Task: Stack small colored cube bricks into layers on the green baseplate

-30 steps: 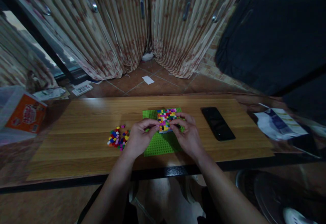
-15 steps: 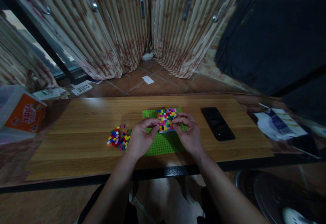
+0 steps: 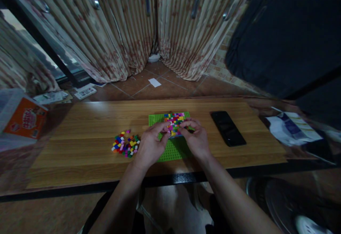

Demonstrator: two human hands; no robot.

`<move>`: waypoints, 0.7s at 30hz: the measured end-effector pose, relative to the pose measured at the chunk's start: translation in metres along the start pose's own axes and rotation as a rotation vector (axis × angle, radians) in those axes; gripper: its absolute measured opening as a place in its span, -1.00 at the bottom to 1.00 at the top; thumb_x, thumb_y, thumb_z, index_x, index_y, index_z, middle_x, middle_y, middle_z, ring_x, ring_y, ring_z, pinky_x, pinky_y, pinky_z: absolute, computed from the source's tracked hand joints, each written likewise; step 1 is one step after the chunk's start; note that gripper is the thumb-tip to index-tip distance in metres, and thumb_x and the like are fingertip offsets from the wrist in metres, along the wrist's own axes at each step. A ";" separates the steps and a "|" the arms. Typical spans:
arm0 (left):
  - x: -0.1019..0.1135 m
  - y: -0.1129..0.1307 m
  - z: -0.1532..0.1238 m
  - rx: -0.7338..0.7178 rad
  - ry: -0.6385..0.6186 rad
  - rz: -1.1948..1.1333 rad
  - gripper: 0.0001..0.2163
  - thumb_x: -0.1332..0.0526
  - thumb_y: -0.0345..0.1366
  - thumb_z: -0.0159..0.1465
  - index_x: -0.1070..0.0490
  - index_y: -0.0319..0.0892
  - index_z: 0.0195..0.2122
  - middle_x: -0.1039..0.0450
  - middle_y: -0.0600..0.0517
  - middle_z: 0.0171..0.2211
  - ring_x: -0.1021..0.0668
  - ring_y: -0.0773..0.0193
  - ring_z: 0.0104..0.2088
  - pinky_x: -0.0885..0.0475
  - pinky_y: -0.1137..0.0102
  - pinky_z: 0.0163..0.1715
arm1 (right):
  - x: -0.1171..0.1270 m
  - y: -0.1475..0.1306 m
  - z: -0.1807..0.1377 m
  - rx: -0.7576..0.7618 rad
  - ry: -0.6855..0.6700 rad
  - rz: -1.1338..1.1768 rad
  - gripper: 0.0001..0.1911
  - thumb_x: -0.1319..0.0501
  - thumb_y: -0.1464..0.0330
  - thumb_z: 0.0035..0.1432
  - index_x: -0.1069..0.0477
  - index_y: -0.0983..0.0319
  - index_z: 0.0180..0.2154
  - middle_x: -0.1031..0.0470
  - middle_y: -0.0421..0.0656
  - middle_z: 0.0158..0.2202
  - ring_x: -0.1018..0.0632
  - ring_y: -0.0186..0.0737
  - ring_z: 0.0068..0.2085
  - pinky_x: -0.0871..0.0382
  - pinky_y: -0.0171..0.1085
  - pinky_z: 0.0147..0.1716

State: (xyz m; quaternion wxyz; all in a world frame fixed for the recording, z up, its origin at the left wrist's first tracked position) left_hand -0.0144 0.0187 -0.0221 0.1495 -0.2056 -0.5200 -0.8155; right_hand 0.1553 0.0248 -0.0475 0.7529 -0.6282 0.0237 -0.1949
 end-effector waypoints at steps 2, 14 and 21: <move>-0.001 0.001 0.000 -0.009 -0.010 0.002 -0.70 -0.24 -0.41 0.23 -0.50 -0.07 -0.01 -0.58 0.02 -0.25 -0.59 0.24 -0.23 -0.46 0.30 -0.09 | -0.001 0.001 0.000 -0.015 0.010 0.015 -0.96 -0.32 0.33 -0.04 -0.54 0.15 -0.45 -0.43 -0.11 -0.17 -0.46 -0.06 0.00 -0.29 0.00 0.08; -0.017 0.012 0.006 -0.146 -0.015 0.216 -0.78 -0.22 -0.42 0.26 -0.52 -0.07 -0.10 -0.62 -0.01 -0.21 -0.60 0.16 -0.16 -0.39 0.17 0.00 | 0.002 0.005 0.001 -0.043 -0.020 0.071 -0.90 -0.32 0.27 0.01 -0.57 0.14 -0.39 -0.50 -0.11 -0.16 -0.50 -0.05 0.01 -0.27 0.01 0.11; -0.024 0.012 0.008 -0.191 0.019 0.323 -0.78 -0.22 -0.43 0.26 -0.51 -0.11 -0.09 -0.63 -0.03 -0.21 -0.59 0.12 -0.19 -0.39 0.18 -0.08 | 0.004 0.003 0.001 -0.049 -0.023 0.097 -0.87 -0.32 0.25 0.02 -0.57 0.14 -0.35 -0.53 -0.10 -0.18 -0.52 -0.07 -0.03 -0.30 0.01 0.08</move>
Point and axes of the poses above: each hand's wrist, its own z-axis towards the middle knuckle, its own x-axis out of the back of the hand, y = z × x, the point moved 2 cm from there along z, towards the middle knuckle
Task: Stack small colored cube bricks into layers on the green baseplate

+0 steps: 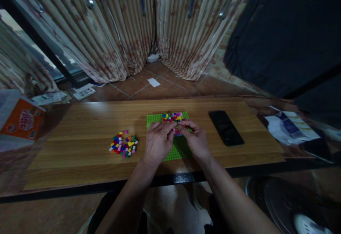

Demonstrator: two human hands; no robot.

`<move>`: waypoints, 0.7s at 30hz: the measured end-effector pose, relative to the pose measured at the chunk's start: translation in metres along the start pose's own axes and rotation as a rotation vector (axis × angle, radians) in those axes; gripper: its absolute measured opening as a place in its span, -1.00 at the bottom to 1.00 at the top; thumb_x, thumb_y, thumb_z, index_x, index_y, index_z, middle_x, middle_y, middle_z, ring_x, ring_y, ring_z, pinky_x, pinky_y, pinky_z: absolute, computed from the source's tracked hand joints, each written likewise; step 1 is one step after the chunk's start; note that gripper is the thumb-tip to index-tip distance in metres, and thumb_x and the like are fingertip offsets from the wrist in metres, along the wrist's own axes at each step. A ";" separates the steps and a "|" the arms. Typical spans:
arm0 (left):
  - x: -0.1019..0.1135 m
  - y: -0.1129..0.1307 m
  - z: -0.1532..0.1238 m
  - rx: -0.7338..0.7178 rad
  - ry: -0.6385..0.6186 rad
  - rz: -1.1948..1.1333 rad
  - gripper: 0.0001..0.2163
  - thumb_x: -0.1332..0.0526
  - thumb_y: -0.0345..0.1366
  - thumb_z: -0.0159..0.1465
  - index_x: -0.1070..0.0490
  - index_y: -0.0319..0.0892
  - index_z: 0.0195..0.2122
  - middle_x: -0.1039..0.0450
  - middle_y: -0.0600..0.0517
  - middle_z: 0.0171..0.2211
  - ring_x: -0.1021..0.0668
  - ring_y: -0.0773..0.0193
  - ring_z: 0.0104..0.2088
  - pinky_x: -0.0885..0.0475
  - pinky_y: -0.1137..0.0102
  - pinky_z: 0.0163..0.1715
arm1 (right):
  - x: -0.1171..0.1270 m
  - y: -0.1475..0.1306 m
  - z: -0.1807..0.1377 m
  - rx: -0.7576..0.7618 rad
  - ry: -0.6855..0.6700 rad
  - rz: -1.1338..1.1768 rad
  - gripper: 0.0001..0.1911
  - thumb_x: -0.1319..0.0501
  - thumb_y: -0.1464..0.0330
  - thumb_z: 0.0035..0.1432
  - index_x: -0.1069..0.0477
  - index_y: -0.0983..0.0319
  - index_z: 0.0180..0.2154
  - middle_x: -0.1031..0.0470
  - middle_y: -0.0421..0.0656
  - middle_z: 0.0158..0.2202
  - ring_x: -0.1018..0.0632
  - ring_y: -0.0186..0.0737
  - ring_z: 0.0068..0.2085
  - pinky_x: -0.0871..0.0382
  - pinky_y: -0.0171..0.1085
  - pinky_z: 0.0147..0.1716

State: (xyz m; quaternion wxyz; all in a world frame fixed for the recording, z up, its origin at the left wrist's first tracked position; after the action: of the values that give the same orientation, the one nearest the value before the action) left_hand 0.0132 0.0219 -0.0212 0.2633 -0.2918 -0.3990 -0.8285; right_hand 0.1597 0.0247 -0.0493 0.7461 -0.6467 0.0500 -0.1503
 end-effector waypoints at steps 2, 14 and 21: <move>-0.001 0.000 0.000 -0.002 0.003 0.021 -0.76 -0.24 -0.45 0.24 -0.50 -0.11 -0.08 -0.63 -0.02 -0.19 -0.58 0.12 -0.19 -0.39 0.19 -0.09 | -0.001 -0.002 -0.001 0.008 0.002 -0.024 -0.86 -0.33 0.25 0.01 -0.57 0.13 -0.35 -0.52 -0.10 -0.15 -0.50 -0.06 -0.01 -0.28 0.02 0.10; -0.002 0.000 0.000 0.017 0.008 0.025 -0.69 -0.24 -0.50 0.20 -0.46 -0.14 -0.02 -0.60 -0.02 -0.16 -0.55 0.12 -0.15 -0.43 0.20 -0.08 | -0.006 -0.005 -0.002 0.034 0.045 -0.091 -0.91 -0.34 0.32 -0.04 -0.55 0.14 -0.39 -0.47 -0.10 -0.19 -0.51 -0.05 -0.07 -0.30 0.01 0.06; 0.001 0.000 -0.001 0.063 -0.005 -0.066 -0.68 -0.24 -0.49 0.20 -0.46 -0.11 -0.01 -0.58 -0.01 -0.12 -0.55 0.13 -0.10 -0.43 0.18 -0.04 | -0.007 -0.002 -0.003 0.086 0.062 -0.130 -0.92 -0.33 0.32 -0.03 -0.53 0.14 -0.39 -0.47 -0.13 -0.20 -0.49 -0.07 -0.06 -0.31 0.00 0.05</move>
State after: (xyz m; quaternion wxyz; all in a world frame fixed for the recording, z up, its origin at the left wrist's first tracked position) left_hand 0.0120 0.0202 -0.0208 0.2441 -0.2722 -0.4351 -0.8228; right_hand 0.1523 0.0237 -0.0485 0.7600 -0.6109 0.0242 -0.2204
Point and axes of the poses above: each hand's wrist, its own z-axis towards the middle knuckle, its own x-axis out of the back of the hand, y = z × x, the point moved 2 cm from there along z, towards the middle knuckle
